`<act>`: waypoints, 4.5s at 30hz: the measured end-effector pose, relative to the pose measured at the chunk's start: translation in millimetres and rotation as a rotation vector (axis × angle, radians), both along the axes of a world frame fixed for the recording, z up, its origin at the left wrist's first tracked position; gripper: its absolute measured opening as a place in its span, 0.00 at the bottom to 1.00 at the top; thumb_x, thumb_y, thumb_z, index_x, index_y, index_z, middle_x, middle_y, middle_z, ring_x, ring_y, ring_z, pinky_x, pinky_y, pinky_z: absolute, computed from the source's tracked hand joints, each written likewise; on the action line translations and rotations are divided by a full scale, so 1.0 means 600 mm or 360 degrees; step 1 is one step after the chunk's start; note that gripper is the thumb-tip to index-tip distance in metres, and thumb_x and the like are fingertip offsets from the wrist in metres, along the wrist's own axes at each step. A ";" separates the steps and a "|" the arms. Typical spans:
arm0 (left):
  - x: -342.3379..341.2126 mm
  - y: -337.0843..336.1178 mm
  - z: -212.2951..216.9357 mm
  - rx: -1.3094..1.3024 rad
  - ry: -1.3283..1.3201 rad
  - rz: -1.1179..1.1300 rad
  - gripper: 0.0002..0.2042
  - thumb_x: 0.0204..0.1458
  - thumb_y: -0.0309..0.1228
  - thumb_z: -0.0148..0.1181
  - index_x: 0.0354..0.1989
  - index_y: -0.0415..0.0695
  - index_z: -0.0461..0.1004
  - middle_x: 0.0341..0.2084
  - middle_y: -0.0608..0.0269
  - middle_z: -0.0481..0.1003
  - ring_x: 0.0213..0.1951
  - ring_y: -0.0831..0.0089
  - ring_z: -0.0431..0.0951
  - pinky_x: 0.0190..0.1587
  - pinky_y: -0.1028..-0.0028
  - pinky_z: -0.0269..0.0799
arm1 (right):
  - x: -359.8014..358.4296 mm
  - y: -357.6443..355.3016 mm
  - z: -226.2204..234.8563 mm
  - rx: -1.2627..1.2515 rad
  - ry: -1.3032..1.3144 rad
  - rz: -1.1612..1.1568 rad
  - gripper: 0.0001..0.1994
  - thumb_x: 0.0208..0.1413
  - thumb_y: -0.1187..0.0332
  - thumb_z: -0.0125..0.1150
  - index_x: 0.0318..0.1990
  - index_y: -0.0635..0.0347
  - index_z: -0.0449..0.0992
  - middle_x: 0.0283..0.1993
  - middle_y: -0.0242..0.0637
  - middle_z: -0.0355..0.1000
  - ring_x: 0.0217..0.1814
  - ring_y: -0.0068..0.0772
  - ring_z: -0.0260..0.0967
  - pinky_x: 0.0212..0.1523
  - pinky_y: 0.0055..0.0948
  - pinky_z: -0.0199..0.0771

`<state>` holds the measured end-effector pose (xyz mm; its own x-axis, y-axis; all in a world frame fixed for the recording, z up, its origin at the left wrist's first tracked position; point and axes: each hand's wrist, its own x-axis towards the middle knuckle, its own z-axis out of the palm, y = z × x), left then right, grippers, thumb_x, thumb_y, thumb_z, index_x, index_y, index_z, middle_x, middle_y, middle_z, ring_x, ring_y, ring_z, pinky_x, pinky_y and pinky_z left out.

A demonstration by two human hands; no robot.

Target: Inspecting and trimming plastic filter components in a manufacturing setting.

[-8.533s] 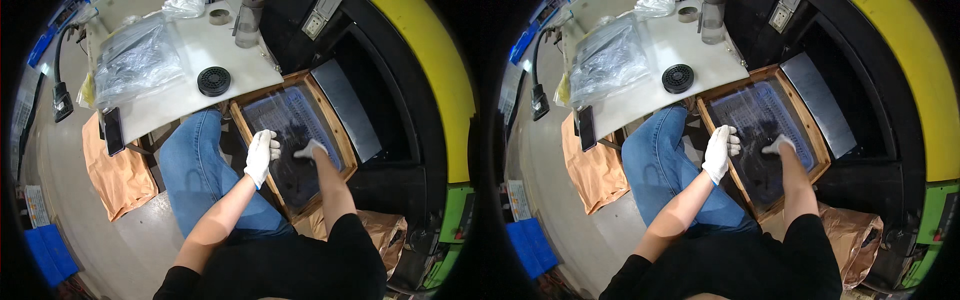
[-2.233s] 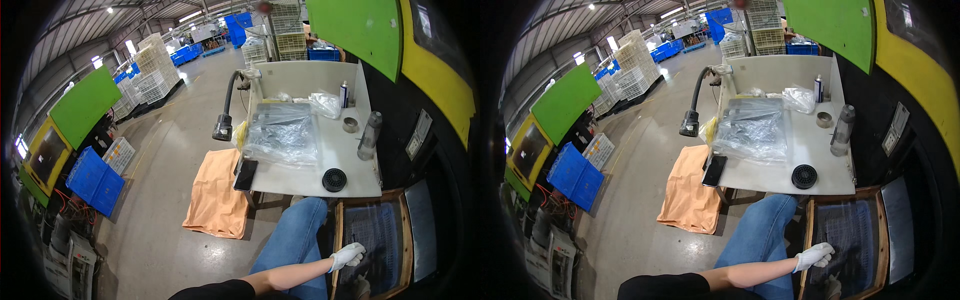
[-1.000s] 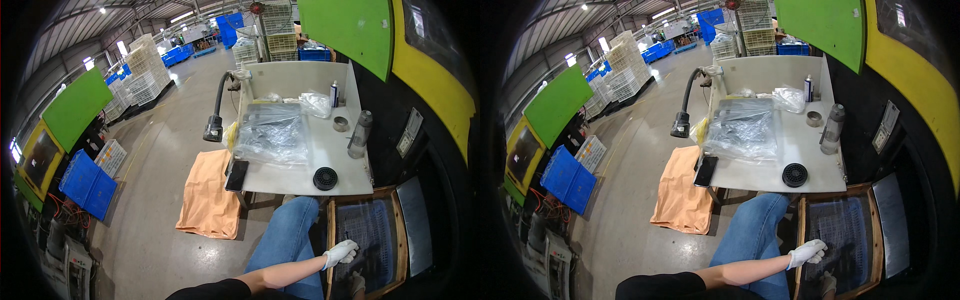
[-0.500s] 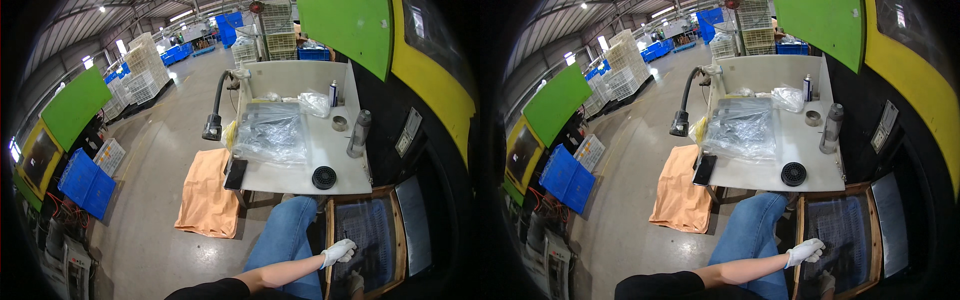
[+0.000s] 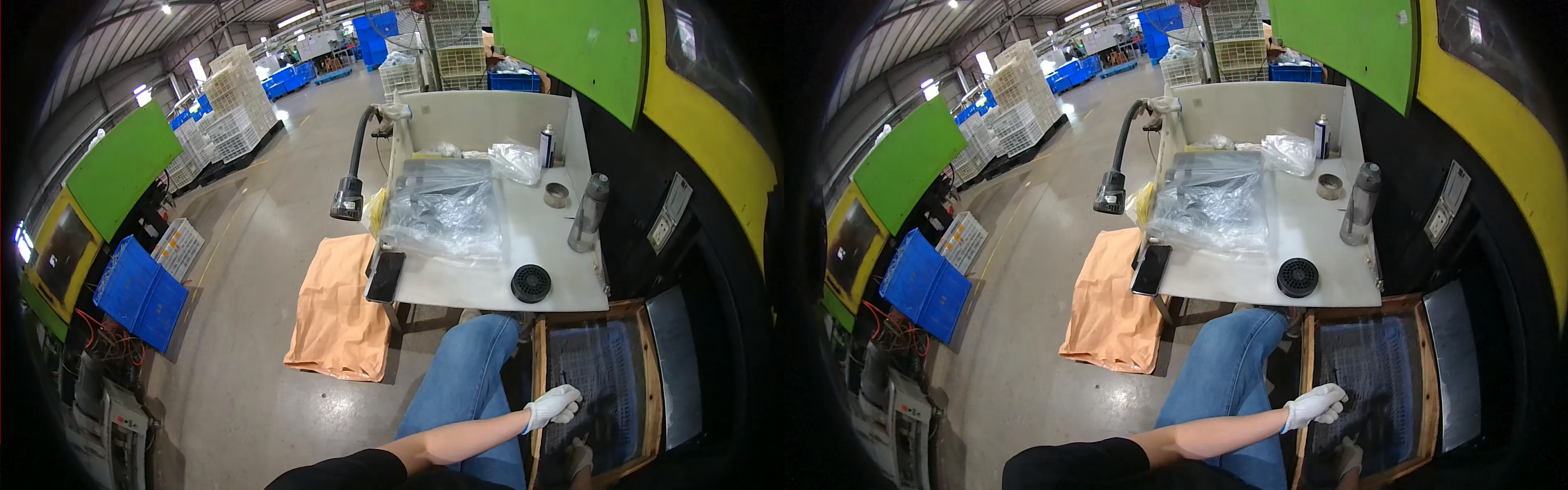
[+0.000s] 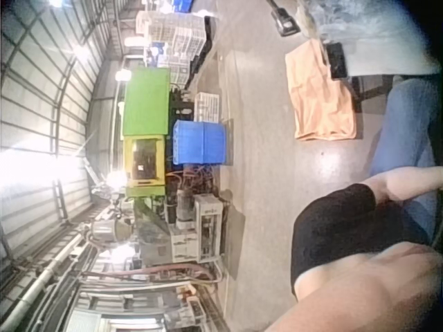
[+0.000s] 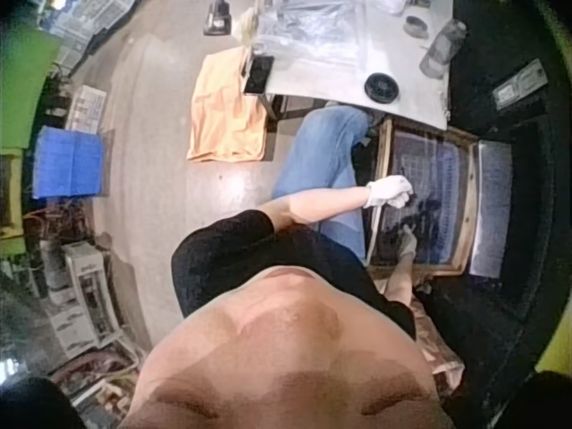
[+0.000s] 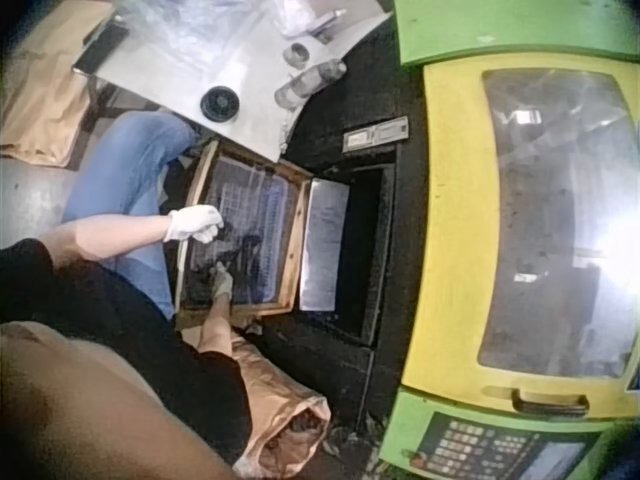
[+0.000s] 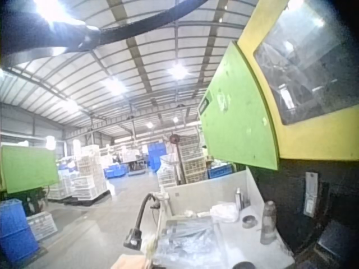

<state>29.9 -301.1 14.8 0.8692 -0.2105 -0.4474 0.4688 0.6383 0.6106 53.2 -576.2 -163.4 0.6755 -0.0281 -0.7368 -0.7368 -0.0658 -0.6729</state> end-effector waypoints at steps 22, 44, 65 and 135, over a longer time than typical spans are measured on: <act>0.001 0.001 0.004 0.0013 0.0020 -0.0008 0.09 0.62 0.34 0.46 0.42 0.41 0.65 0.23 0.69 0.64 0.20 0.83 0.63 0.19 0.84 0.61 | 0.001 0.003 0.000 -0.0065 -0.0026 0.0007 0.10 0.56 0.65 0.56 0.34 0.64 0.70 0.20 0.36 0.65 0.19 0.32 0.62 0.21 0.31 0.62; 0.003 0.000 -0.007 0.0000 -0.0008 0.0010 0.10 0.61 0.34 0.47 0.42 0.41 0.65 0.24 0.68 0.64 0.20 0.83 0.64 0.19 0.83 0.62 | 0.006 0.000 -0.010 -0.0055 0.0037 0.0086 0.10 0.56 0.62 0.57 0.26 0.52 0.68 0.17 0.30 0.62 0.15 0.29 0.58 0.17 0.29 0.58; 0.002 -0.005 -0.011 0.0012 0.0001 0.0008 0.09 0.62 0.34 0.46 0.41 0.41 0.65 0.24 0.69 0.64 0.21 0.84 0.64 0.20 0.84 0.63 | -0.003 0.008 0.013 -0.0083 0.0014 0.0029 0.11 0.56 0.61 0.59 0.26 0.54 0.69 0.16 0.30 0.61 0.15 0.27 0.58 0.16 0.28 0.56; 0.003 -0.003 -0.008 0.0081 -0.0004 0.0019 0.09 0.62 0.35 0.46 0.41 0.42 0.65 0.24 0.69 0.65 0.20 0.84 0.64 0.21 0.84 0.63 | -0.006 0.017 0.014 -0.0048 -0.0064 -0.0004 0.11 0.58 0.62 0.56 0.27 0.57 0.70 0.16 0.31 0.61 0.15 0.29 0.58 0.18 0.29 0.57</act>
<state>31.5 -303.1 10.0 0.8728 -0.1771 -0.4548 0.4596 0.6118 0.6438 49.6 -565.8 -155.0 0.7046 -0.0515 -0.7077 -0.7092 -0.0847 -0.6999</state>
